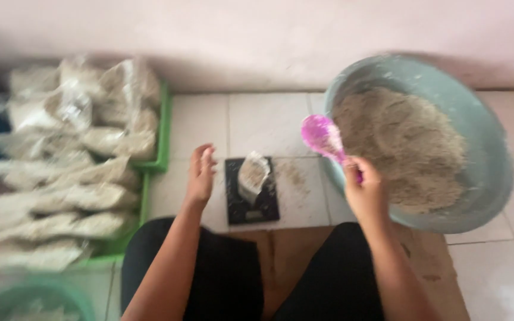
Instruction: The person scoops a mixture from a large basin into plastic bags using a pink scoop, weighs each bag on a digital scale, and then places the filled bags into a green crate.
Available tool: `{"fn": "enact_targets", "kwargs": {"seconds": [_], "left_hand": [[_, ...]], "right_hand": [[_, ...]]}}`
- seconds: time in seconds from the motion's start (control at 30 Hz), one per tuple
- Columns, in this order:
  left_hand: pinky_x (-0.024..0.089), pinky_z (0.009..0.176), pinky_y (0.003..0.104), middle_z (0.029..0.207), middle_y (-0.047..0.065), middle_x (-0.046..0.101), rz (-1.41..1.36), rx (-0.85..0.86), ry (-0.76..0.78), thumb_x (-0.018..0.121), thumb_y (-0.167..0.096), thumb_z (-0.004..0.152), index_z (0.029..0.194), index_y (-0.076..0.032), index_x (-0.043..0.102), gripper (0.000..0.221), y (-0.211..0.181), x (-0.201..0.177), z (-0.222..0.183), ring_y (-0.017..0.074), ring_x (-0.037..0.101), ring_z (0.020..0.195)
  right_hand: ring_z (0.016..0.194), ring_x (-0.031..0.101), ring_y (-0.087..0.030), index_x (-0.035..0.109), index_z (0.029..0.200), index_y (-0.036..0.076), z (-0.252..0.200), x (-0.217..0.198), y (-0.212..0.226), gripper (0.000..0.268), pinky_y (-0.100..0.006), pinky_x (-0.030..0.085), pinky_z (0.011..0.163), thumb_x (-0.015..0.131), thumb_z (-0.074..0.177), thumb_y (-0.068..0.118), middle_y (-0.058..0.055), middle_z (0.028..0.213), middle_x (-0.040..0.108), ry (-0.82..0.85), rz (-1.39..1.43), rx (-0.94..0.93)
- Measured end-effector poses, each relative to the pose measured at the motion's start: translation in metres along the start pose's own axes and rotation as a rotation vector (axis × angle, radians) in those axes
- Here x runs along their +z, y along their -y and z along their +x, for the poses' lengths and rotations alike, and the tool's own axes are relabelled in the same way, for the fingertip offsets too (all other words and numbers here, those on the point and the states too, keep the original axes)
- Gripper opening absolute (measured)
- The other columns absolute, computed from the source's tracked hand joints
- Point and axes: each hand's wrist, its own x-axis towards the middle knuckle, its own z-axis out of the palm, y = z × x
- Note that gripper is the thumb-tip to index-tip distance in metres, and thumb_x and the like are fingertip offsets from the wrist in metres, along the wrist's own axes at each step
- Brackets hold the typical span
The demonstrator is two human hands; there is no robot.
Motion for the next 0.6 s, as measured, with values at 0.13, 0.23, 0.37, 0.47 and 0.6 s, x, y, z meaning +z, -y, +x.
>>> {"fn": "enact_targets", "kwargs": {"seconds": [0.13, 0.23, 0.37, 0.47, 0.6], "left_hand": [[0.053, 0.091, 0.045, 0.131, 0.020, 0.054, 0.035, -0.085, -0.105, 0.036, -0.047, 0.108, 0.136, -0.011, 0.050, 0.048, 0.023, -0.001, 0.014, 0.0344, 0.060, 0.109], [0.053, 0.089, 0.046, 0.136, 0.019, 0.052, 0.045, -0.098, -0.146, 0.033, -0.048, 0.109, 0.136, -0.011, 0.049, 0.048, 0.029, 0.002, 0.022, 0.0359, 0.060, 0.108], [0.053, 0.086, 0.045, 0.134, 0.018, 0.054, 0.100, -0.113, -0.139, 0.033, -0.044, 0.110, 0.134, -0.010, 0.050, 0.045, 0.008, 0.014, 0.019, 0.0362, 0.061, 0.106], [0.053, 0.087, 0.047, 0.134, 0.018, 0.055, 0.128, -0.125, -0.107, 0.032, -0.044, 0.110, 0.134, -0.008, 0.050, 0.047, -0.007, 0.019, 0.018, 0.0370, 0.061, 0.107], [0.052, 0.086, 0.046, 0.125, 0.018, 0.061, 0.112, -0.142, -0.047, 0.030, -0.044, 0.110, 0.132, -0.008, 0.051, 0.047, -0.013, 0.023, 0.018, 0.0354, 0.062, 0.103]], "right_hand": [[0.077, 0.070, -0.036, 0.076, 0.098, 0.006, 0.043, -0.050, -0.040, 0.012, -0.043, 0.055, 0.064, 0.068, 0.098, 0.015, -0.016, 0.079, 0.070, -0.084, -0.330, -0.055], [0.084, 0.071, -0.033, 0.076, 0.105, 0.018, 0.076, -0.056, -0.109, 0.028, -0.047, 0.057, 0.075, 0.058, 0.095, 0.038, -0.008, 0.086, 0.073, 0.167, -0.612, 0.234], [0.082, 0.072, -0.037, 0.077, 0.090, 0.011, 0.097, -0.037, -0.133, 0.031, -0.049, 0.057, 0.075, 0.053, 0.090, 0.031, -0.014, 0.079, 0.073, 0.398, -0.720, 0.218], [0.074, 0.075, -0.025, 0.079, 0.083, 0.015, 0.105, 0.010, -0.194, 0.023, -0.040, 0.058, 0.068, 0.059, 0.085, 0.026, -0.005, 0.071, 0.072, 0.551, -0.953, 0.240], [0.074, 0.073, -0.032, 0.076, 0.086, 0.007, 0.096, 0.059, -0.246, 0.025, -0.046, 0.057, 0.069, 0.055, 0.090, 0.020, -0.014, 0.074, 0.071, 0.645, -0.816, 0.280]]}}
